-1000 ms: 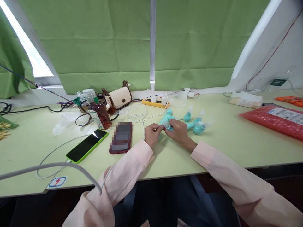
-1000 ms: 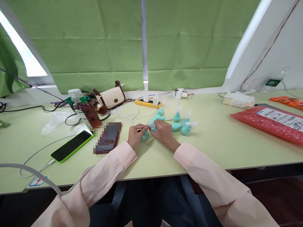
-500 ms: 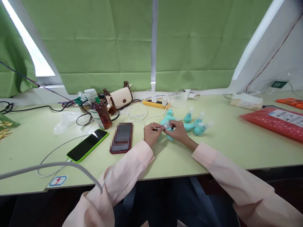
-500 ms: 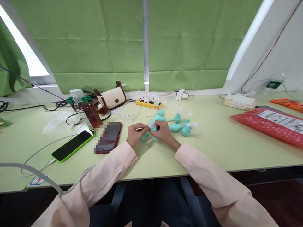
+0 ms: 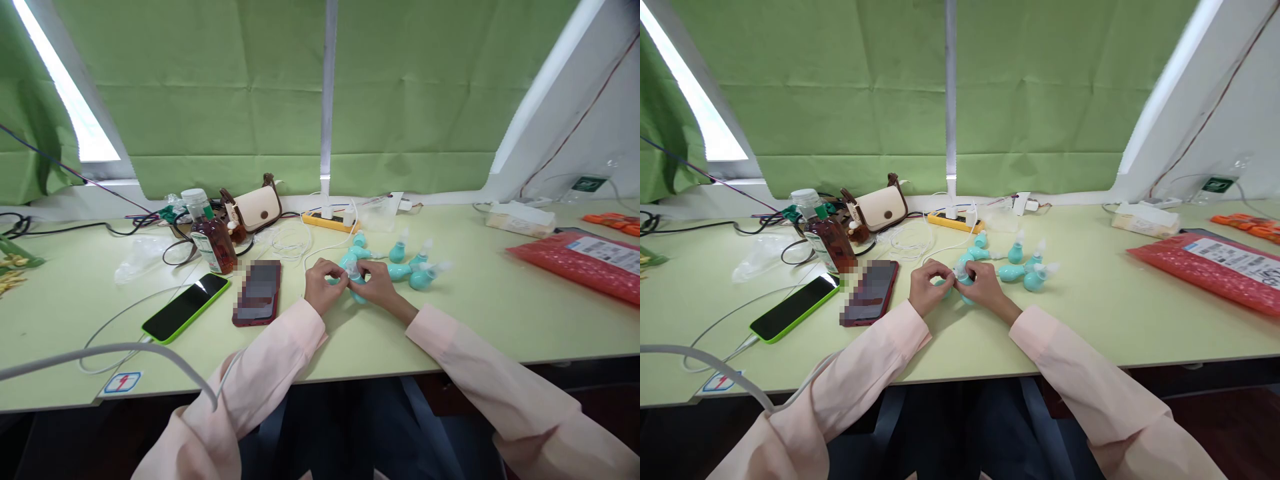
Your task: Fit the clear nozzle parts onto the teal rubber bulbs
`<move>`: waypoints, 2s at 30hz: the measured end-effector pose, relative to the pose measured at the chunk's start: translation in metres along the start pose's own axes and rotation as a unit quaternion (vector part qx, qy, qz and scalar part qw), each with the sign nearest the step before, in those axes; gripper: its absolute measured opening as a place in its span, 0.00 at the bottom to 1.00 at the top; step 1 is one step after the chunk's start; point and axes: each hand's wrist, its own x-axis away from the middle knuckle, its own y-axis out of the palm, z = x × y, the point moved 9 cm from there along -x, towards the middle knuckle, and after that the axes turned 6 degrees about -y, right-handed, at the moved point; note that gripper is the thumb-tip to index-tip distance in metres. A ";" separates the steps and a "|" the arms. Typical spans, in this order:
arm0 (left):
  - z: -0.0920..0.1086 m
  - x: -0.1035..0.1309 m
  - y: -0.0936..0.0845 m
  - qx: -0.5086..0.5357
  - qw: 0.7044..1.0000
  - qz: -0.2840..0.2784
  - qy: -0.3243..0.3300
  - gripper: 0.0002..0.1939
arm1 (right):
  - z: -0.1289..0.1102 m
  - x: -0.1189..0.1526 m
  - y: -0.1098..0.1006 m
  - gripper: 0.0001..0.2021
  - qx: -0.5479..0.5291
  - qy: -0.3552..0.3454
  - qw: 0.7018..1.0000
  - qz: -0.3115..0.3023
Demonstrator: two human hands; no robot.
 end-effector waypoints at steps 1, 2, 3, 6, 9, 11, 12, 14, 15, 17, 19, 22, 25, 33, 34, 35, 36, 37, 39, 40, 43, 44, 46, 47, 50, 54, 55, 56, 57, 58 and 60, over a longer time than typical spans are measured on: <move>0.000 0.000 0.000 -0.003 1.000 0.000 0.001 0.05 | 0.000 0.000 0.000 0.16 -0.002 0.004 1.000 0.003; 0.001 0.000 0.000 -0.005 1.000 0.000 0.002 0.05 | 0.000 0.000 -0.001 0.16 -0.003 0.008 1.000 0.007; 0.001 0.000 0.000 -0.007 1.000 0.001 0.002 0.05 | 0.000 0.000 -0.001 0.16 -0.004 0.012 1.000 0.011; 0.001 0.000 0.001 -0.011 1.000 0.003 0.002 0.05 | 0.001 0.000 -0.002 0.16 -0.012 0.025 0.999 0.019; 0.001 0.000 0.001 -0.014 1.000 0.005 0.001 0.04 | 0.002 0.001 -0.002 0.16 -0.022 0.036 0.999 0.024; 0.000 0.000 0.001 -0.015 1.000 0.006 0.001 0.04 | 0.004 0.001 -0.002 0.16 -0.030 0.044 0.998 0.026; 0.000 0.000 0.000 -0.015 1.000 0.007 0.002 0.04 | 0.005 0.001 -0.001 0.16 -0.034 0.048 0.998 0.026; 0.000 0.000 0.000 -0.016 1.000 0.009 0.003 0.04 | 0.007 0.002 0.000 0.16 -0.042 0.057 0.997 0.027; -0.001 0.000 0.000 -0.016 1.000 0.010 0.003 0.04 | 0.008 0.003 0.001 0.16 -0.046 0.062 0.997 0.028; -0.001 0.000 0.000 -0.017 1.000 0.010 0.005 0.04 | 0.010 0.004 0.003 0.16 -0.054 0.072 0.996 0.028; -0.001 0.000 0.001 -0.019 1.000 0.011 0.007 0.05 | 0.012 0.006 0.004 0.16 -0.062 0.084 0.994 0.027; 0.000 0.001 0.000 -0.022 1.000 0.016 0.009 0.05 | 0.017 0.006 0.006 0.16 -0.074 0.102 0.992 0.023; 0.002 0.001 -0.001 -0.024 0.999 0.018 0.014 0.04 | 0.022 0.004 0.007 0.18 -0.084 0.114 0.990 0.014; 0.002 0.000 -0.002 -0.041 0.999 0.023 0.023 0.05 | 0.023 0.002 0.010 0.18 -0.082 0.109 0.991 -0.006; 0.002 0.000 0.000 -0.044 0.999 0.018 0.025 0.05 | 0.023 0.003 0.009 0.18 -0.075 0.107 0.991 -0.003; 0.001 0.000 0.001 -0.046 0.999 0.014 0.027 0.05 | 0.022 0.003 0.008 0.18 -0.067 0.106 0.992 0.001; 0.000 0.000 0.002 -0.048 0.998 0.010 0.028 0.05 | 0.022 0.003 0.007 0.17 -0.059 0.104 0.993 0.005; -0.001 0.000 0.003 -0.049 0.998 0.008 0.029 0.05 | 0.021 0.003 0.005 0.17 -0.051 0.101 0.994 0.009; -0.002 0.001 0.004 -0.052 0.998 0.009 0.030 0.05 | 0.019 0.004 0.003 0.16 -0.035 0.095 0.995 0.016; -0.003 0.001 0.004 -0.054 0.998 0.010 0.030 0.04 | 0.018 0.004 0.002 0.16 -0.029 0.091 0.995 0.018; -0.004 0.002 0.004 -0.058 0.998 0.015 0.028 0.04 | 0.015 0.003 0.001 0.16 -0.015 0.080 0.997 0.018; -0.005 0.002 0.003 -0.059 0.998 0.017 0.027 0.04 | 0.015 0.003 0.001 0.16 -0.011 0.076 0.997 0.017; -0.005 0.002 0.003 -0.061 0.998 0.020 0.027 0.04 | 0.014 0.002 0.001 0.16 -0.007 0.068 0.998 0.011; -0.005 0.002 0.003 -0.063 0.997 0.019 0.028 0.04 | 0.014 0.002 0.002 0.17 -0.006 0.063 0.998 0.007; -0.004 0.000 0.004 -0.067 0.997 0.002 0.039 0.04 | 0.013 0.000 0.004 0.17 -0.009 0.049 0.999 -0.014; -0.004 -0.003 0.007 -0.082 0.994 -0.035 0.068 0.04 | 0.014 0.000 0.010 0.18 -0.017 0.033 0.998 -0.044; -0.003 -0.004 0.008 -0.089 0.992 -0.042 0.077 0.04 | 0.015 0.000 0.011 0.18 -0.019 0.032 0.998 -0.048; -0.002 -0.004 0.009 -0.096 0.990 -0.048 0.087 0.05 | 0.015 0.000 0.012 0.18 -0.019 0.032 0.998 -0.050; 0.000 -0.003 0.010 -0.103 0.989 -0.053 0.097 0.05 | 0.016 0.001 0.013 0.18 -0.020 0.034 0.998 -0.050; 0.001 -0.003 0.011 -0.109 0.987 -0.056 0.107 0.06 | 0.016 0.001 0.013 0.18 -0.020 0.036 0.998 -0.048; 0.005 -0.002 0.013 -0.121 0.983 -0.062 0.127 0.07 | 0.017 0.002 0.013 0.18 -0.020 0.042 0.998 -0.045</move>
